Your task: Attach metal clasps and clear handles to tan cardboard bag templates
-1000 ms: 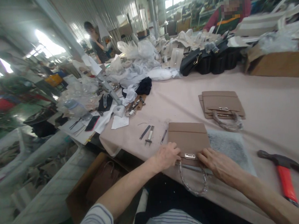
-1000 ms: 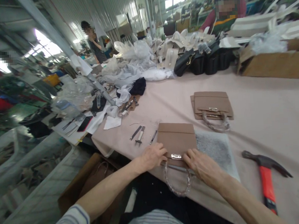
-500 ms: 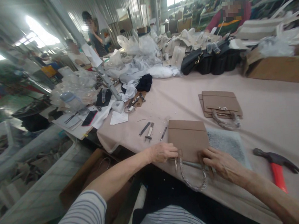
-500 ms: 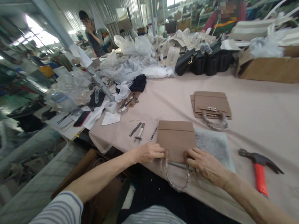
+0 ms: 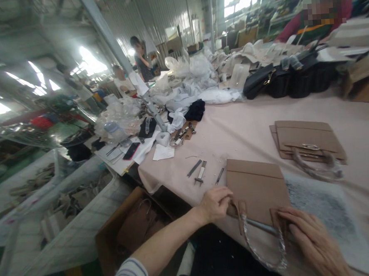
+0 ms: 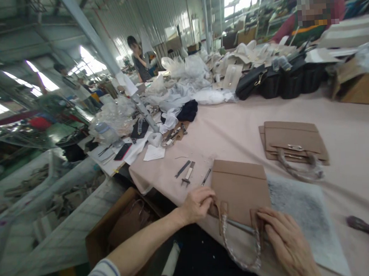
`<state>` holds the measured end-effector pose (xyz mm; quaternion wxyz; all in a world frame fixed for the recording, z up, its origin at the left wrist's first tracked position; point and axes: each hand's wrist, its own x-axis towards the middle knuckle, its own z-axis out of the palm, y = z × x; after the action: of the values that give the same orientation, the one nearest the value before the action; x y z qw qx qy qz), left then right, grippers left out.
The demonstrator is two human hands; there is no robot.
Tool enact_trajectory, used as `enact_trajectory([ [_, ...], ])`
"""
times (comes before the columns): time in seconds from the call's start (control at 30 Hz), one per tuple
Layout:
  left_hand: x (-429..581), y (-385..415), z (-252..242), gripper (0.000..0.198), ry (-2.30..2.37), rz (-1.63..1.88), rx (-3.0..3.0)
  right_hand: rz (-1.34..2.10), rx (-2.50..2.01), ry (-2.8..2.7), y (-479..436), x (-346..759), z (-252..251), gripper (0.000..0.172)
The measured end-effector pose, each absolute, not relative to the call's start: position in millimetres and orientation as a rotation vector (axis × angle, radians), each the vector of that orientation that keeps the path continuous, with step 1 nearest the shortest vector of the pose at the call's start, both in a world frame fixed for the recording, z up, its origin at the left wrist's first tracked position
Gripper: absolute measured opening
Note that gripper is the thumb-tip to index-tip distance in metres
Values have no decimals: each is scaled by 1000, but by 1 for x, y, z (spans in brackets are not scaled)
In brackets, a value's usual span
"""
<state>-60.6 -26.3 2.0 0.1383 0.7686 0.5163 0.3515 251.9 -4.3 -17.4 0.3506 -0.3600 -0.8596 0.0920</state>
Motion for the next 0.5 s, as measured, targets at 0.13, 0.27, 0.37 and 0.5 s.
enact_trajectory([
  [0.13,-79,1,12,17,2008,904,1850,199,-946,-2181,-4,246,-11,22],
  [0.27,-108,37,36,15,2295,605,1592,163,-897,-2174,-3,242,-6,19],
  [0.37,-133,54,49,19,2410,520,1455,181,-894,-2174,-2,240,-6,18],
  [0.5,-157,60,52,28,2343,382,1293,185,-923,-2154,-3,238,-8,18],
])
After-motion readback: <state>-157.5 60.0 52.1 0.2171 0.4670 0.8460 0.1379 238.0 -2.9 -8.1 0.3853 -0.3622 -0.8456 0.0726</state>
